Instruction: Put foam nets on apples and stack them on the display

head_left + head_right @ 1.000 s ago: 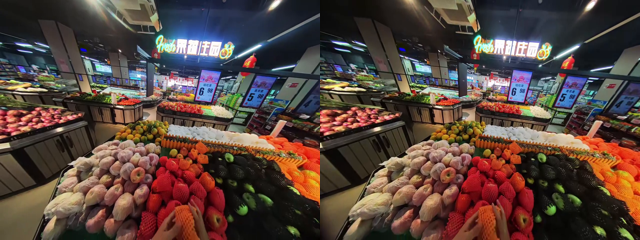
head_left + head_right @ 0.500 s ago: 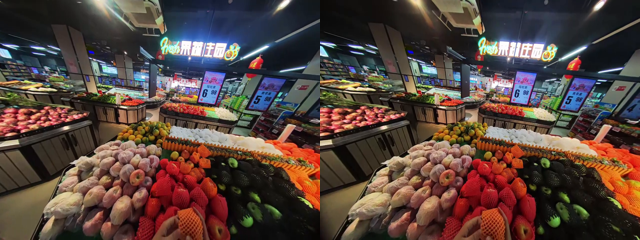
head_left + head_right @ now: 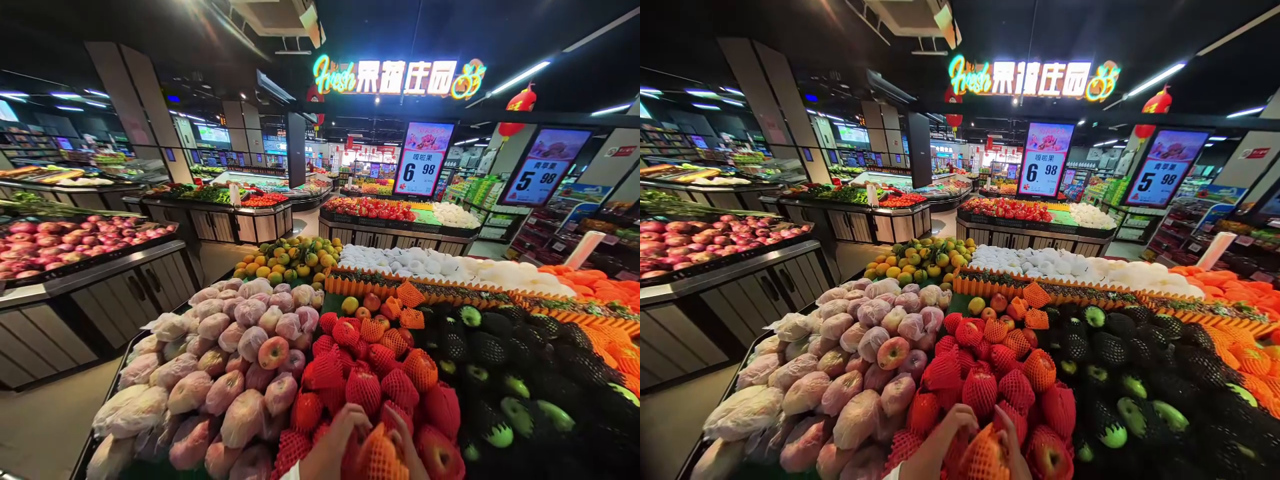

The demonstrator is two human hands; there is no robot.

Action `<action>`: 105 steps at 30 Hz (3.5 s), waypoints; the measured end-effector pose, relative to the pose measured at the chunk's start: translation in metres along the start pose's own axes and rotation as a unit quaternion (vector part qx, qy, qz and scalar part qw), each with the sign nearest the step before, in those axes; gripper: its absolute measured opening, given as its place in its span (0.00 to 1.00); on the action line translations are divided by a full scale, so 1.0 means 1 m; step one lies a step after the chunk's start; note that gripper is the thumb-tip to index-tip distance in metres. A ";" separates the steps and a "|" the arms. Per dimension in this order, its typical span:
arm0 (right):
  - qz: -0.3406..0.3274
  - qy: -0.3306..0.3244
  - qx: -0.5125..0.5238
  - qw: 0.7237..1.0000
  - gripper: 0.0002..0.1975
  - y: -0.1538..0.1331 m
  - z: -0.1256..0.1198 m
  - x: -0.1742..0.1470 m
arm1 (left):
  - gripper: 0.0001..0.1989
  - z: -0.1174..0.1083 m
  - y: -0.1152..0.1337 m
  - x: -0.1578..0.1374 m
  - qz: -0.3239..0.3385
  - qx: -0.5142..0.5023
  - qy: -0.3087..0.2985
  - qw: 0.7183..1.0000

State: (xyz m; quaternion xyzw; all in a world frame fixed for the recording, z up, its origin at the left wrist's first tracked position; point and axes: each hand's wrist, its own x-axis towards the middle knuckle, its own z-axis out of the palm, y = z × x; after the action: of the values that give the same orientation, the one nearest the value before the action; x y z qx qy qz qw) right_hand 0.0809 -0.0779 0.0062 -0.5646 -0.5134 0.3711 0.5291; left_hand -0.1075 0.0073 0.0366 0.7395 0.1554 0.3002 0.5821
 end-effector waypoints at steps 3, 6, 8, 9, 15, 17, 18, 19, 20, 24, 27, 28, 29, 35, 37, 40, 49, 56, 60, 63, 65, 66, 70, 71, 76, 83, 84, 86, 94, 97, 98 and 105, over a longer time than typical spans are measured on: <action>0.028 -0.013 0.008 0.999 0.37 0.019 0.003 0.001 | 0.25 0.013 -0.003 0.002 -0.070 0.000 -0.088 0.994; 0.035 -0.018 0.013 0.999 0.42 0.023 0.006 -0.014 | 0.24 0.020 -0.004 -0.003 -0.078 0.019 -0.075 0.994; 0.013 -0.047 0.015 0.999 0.50 0.013 0.003 -0.025 | 0.34 0.019 -0.001 -0.008 -0.054 0.039 -0.038 0.997; -0.004 -0.068 0.014 0.998 0.53 0.006 0.000 -0.029 | 0.40 0.017 0.001 -0.009 -0.044 0.045 -0.021 0.998; -0.150 0.099 -0.263 0.948 0.32 -0.005 -0.029 -0.009 | 0.46 -0.027 0.007 0.026 -0.043 0.048 0.107 0.992; -0.157 0.167 -0.400 0.887 0.31 0.015 -0.033 0.003 | 0.45 -0.051 -0.004 0.056 -0.024 0.126 0.149 0.980; -0.142 0.169 -0.456 0.862 0.32 0.026 -0.033 0.007 | 0.43 -0.064 -0.013 0.074 -0.017 0.146 0.171 0.974; -0.121 0.160 -0.497 0.844 0.33 0.036 -0.032 0.010 | 0.41 -0.077 -0.022 0.092 -0.019 0.175 0.194 0.965; -0.105 0.152 -0.523 0.832 0.34 0.044 -0.030 0.011 | 0.40 -0.089 -0.032 0.109 -0.036 0.223 0.204 0.953; -0.093 0.147 -0.554 0.814 0.34 0.056 -0.024 0.008 | 0.34 -0.129 -0.067 0.165 -0.092 0.330 0.229 0.911; -0.106 0.150 -0.552 0.813 0.34 0.055 -0.025 0.004 | 0.32 -0.147 -0.086 0.192 -0.120 0.397 0.223 0.882; -0.110 0.151 -0.552 0.813 0.34 0.054 -0.025 0.004 | 0.32 -0.150 -0.092 0.199 -0.135 0.419 0.214 0.872; -0.111 0.151 -0.553 0.812 0.34 0.054 -0.026 0.003 | 0.32 -0.152 -0.097 0.207 -0.152 0.441 0.201 0.861; -0.107 0.153 -0.551 0.813 0.35 0.051 -0.024 0.004 | 0.36 -0.145 -0.116 0.254 -0.266 0.556 0.142 0.775; -0.104 0.150 -0.548 0.816 0.35 0.049 -0.024 0.004 | 0.40 -0.143 -0.118 0.265 -0.305 0.578 0.156 0.740; -0.100 0.146 -0.547 0.818 0.35 0.046 -0.024 0.004 | 0.44 -0.146 -0.121 0.269 -0.341 0.596 0.183 0.703; -0.109 0.148 -0.555 0.811 0.34 0.043 -0.024 0.005 | 0.33 -0.171 -0.129 0.249 -0.294 0.595 0.049 0.746; -0.108 0.155 -0.557 0.808 0.34 0.040 -0.023 0.006 | 0.27 -0.104 -0.107 0.271 -0.124 0.576 -0.025 0.808; -0.087 0.147 -0.551 0.817 0.34 0.039 -0.021 0.004 | 0.25 -0.037 -0.106 0.289 -0.064 0.547 -0.074 0.831; -0.064 0.136 -0.547 0.824 0.34 0.037 -0.021 0.002 | 0.22 0.002 -0.115 0.304 -0.058 0.544 -0.092 0.832; -0.050 0.127 -0.539 0.831 0.36 0.035 -0.020 0.001 | 0.27 0.020 -0.121 0.315 -0.067 0.549 -0.101 0.827; -0.044 0.122 -0.534 0.835 0.36 0.034 -0.020 0.001 | 0.32 0.027 -0.123 0.321 -0.075 0.553 -0.104 0.823; -0.024 0.107 -0.514 0.851 0.37 0.033 -0.020 0.000 | 0.48 0.046 -0.124 0.336 -0.133 0.578 -0.101 0.799; -0.020 0.104 -0.510 0.854 0.37 0.033 -0.020 0.000 | 0.49 0.048 -0.123 0.338 -0.152 0.584 -0.100 0.791; -0.010 0.098 -0.497 0.862 0.37 0.034 -0.019 0.001 | 0.47 0.050 -0.121 0.335 -0.223 0.605 -0.105 0.758; -0.013 0.102 -0.505 0.857 0.36 0.037 -0.019 0.004 | 0.51 0.049 -0.128 0.330 -0.237 0.608 -0.099 0.751; -0.010 0.102 -0.507 0.856 0.36 0.037 -0.019 0.003 | 0.51 0.050 -0.128 0.331 -0.239 0.608 -0.089 0.752; -0.005 0.098 -0.508 0.856 0.37 0.036 -0.019 0.003 | 0.52 0.051 -0.129 0.332 -0.246 0.606 -0.072 0.753; -0.003 0.096 -0.511 0.854 0.36 0.032 -0.019 0.003 | 0.52 0.050 -0.132 0.330 -0.239 0.595 -0.061 0.765; -0.006 0.099 -0.515 0.852 0.36 0.032 -0.020 0.003 | 0.52 0.047 -0.128 0.323 -0.220 0.585 -0.043 0.779; -0.010 0.100 -0.516 0.851 0.36 0.032 -0.020 0.003 | 0.52 0.045 -0.125 0.321 -0.210 0.581 -0.035 0.786; -0.036 0.112 -0.510 0.852 0.38 0.040 -0.021 0.002 | 0.48 0.015 -0.078 0.298 -0.175 0.454 0.122 0.865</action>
State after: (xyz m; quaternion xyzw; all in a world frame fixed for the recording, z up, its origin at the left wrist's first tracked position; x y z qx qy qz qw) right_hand 0.1090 -0.0768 -0.0289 -0.7743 -0.5875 -0.0285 0.2336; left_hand 0.1415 0.1895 0.0382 0.8402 0.4714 0.1771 0.2014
